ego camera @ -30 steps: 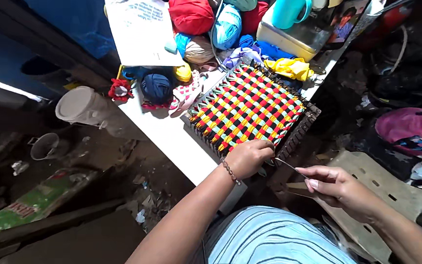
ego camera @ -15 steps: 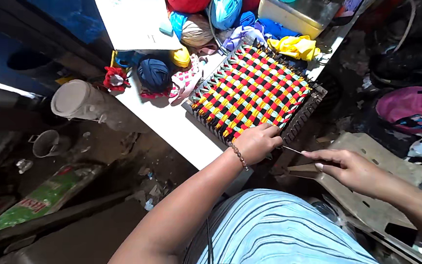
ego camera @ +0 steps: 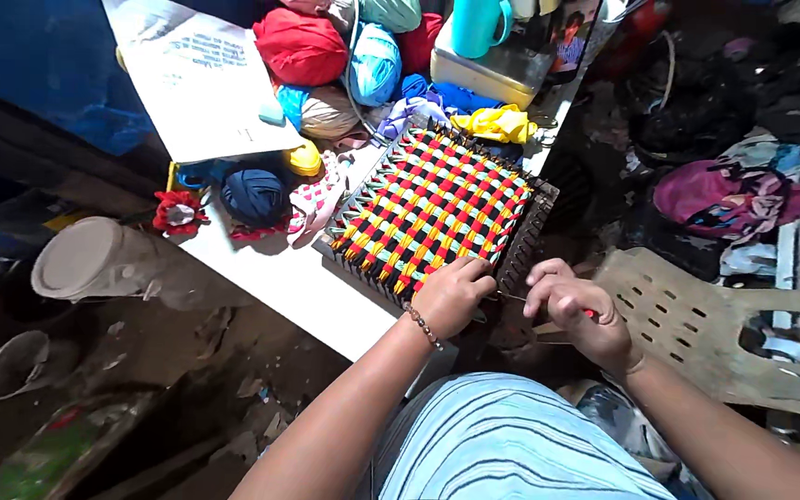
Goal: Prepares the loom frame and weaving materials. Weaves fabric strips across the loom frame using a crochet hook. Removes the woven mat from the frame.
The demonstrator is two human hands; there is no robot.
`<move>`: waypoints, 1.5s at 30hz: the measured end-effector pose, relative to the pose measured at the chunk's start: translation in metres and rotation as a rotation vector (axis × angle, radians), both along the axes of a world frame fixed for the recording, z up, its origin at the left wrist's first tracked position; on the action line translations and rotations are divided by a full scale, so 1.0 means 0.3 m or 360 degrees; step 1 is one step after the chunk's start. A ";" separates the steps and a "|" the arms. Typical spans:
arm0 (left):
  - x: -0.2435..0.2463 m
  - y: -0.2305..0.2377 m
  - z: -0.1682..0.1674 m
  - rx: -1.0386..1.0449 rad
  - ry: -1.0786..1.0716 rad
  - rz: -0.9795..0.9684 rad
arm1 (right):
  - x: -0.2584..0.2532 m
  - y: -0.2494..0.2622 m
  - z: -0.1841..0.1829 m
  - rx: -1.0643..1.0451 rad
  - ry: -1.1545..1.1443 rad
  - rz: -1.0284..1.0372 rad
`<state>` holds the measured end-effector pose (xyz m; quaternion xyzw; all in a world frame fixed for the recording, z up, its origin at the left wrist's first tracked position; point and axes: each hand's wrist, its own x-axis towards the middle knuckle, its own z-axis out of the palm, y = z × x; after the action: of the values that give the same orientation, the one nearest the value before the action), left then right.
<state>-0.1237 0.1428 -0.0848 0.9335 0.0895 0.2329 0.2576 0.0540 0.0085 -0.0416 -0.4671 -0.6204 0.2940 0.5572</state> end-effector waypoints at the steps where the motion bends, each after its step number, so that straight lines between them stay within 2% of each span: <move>1: -0.001 0.001 0.000 -0.0001 -0.0005 -0.0002 | -0.023 0.003 -0.006 -0.0019 0.0227 -0.0010; 3: 0.000 0.001 -0.002 0.0002 -0.0017 -0.0009 | -0.078 0.003 0.002 -0.0109 0.0645 -0.0164; 6: 0.000 -0.001 -0.003 0.0010 -0.0028 -0.0011 | -0.144 0.039 0.068 -0.0325 0.1060 -0.0629; 9: -0.004 -0.001 -0.007 0.0005 -0.0051 -0.0010 | -0.187 0.103 0.144 -0.0537 0.1116 -0.0943; 14: -0.011 0.000 -0.002 -0.0025 -0.0142 0.0050 | -0.195 0.155 0.235 -0.0660 0.1072 -0.1045; 18: 0.001 -0.006 0.003 0.0044 -0.0135 0.0059 | -0.202 0.152 0.239 -0.0776 0.0901 -0.1000; 22: -0.001 -0.005 0.000 0.0104 -0.0197 0.0059 | -0.195 0.130 0.224 -0.0691 0.0693 -0.0849; 32: -0.006 0.002 -0.018 -0.0140 -0.0327 0.0148 | -0.145 0.138 0.195 -0.0663 0.0411 -0.0717; 38: -0.010 0.019 -0.001 -0.0321 -0.0215 0.0116 | -0.129 0.206 0.233 -0.0986 0.0105 -0.0817; 45: -0.005 -0.006 -0.013 -0.0063 -0.0237 0.0229 | -0.156 0.301 0.265 -0.1153 -0.0179 -0.1103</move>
<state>-0.1251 0.1410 -0.0886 0.8994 0.1416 0.3178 0.2646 0.0072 0.0990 0.0378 -0.8242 -0.3160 0.2624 0.3899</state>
